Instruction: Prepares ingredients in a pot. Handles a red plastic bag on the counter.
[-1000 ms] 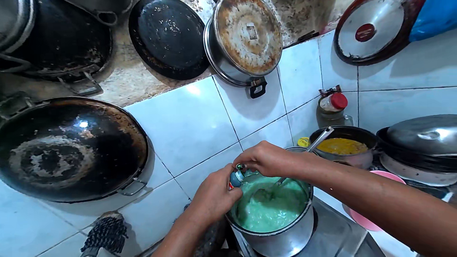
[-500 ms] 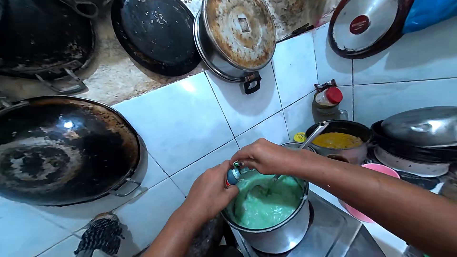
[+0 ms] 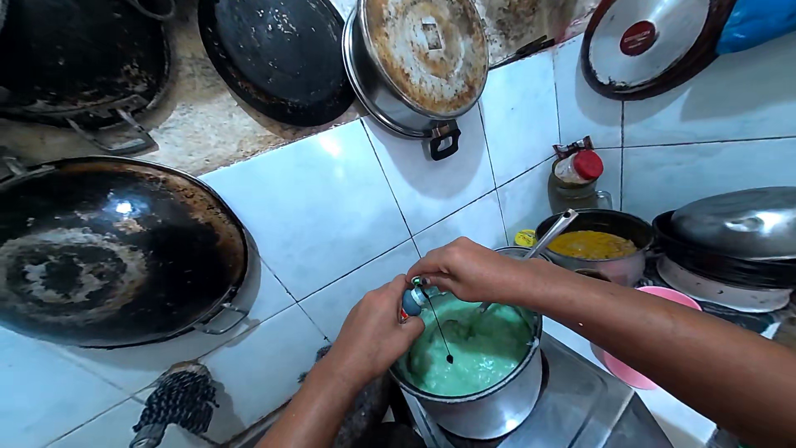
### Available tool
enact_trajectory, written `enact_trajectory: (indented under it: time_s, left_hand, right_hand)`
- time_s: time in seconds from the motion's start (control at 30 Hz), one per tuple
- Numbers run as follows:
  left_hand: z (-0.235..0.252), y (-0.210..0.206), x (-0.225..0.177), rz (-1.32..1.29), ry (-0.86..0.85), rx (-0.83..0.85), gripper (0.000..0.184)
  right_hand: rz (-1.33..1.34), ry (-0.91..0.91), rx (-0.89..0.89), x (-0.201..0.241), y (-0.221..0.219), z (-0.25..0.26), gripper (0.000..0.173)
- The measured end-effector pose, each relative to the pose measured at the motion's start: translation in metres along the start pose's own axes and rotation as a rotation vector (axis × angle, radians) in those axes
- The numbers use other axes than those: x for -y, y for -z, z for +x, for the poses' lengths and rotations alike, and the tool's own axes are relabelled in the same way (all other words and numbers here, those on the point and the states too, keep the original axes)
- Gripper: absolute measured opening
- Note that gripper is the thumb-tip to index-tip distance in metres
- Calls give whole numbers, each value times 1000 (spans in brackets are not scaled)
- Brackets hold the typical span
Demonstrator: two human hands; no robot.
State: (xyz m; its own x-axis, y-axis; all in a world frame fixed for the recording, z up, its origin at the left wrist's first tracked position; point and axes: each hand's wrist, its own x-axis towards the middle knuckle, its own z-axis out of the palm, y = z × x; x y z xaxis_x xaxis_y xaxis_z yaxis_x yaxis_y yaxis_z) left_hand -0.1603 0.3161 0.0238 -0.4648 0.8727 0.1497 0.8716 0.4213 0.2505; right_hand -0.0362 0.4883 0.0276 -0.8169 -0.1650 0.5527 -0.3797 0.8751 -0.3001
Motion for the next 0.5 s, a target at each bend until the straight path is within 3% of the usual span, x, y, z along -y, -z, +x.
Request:
enact_trajectory:
  time_s: [0.1, 0.3, 0.5]
  left_hand:
    - [-2, 1, -2, -56, 24, -1, 41]
    - [-15, -15, -5, -605, 94, -180, 44]
    - [-44, -13, -7, -977, 99, -280, 46]
  right_hand:
    - [-7, -22, -15, 3, -2, -1, 22]
    - [-32, -3, -170, 18, -6, 3, 21]
    - [-78, 109, -167, 40, -15, 7, 32]
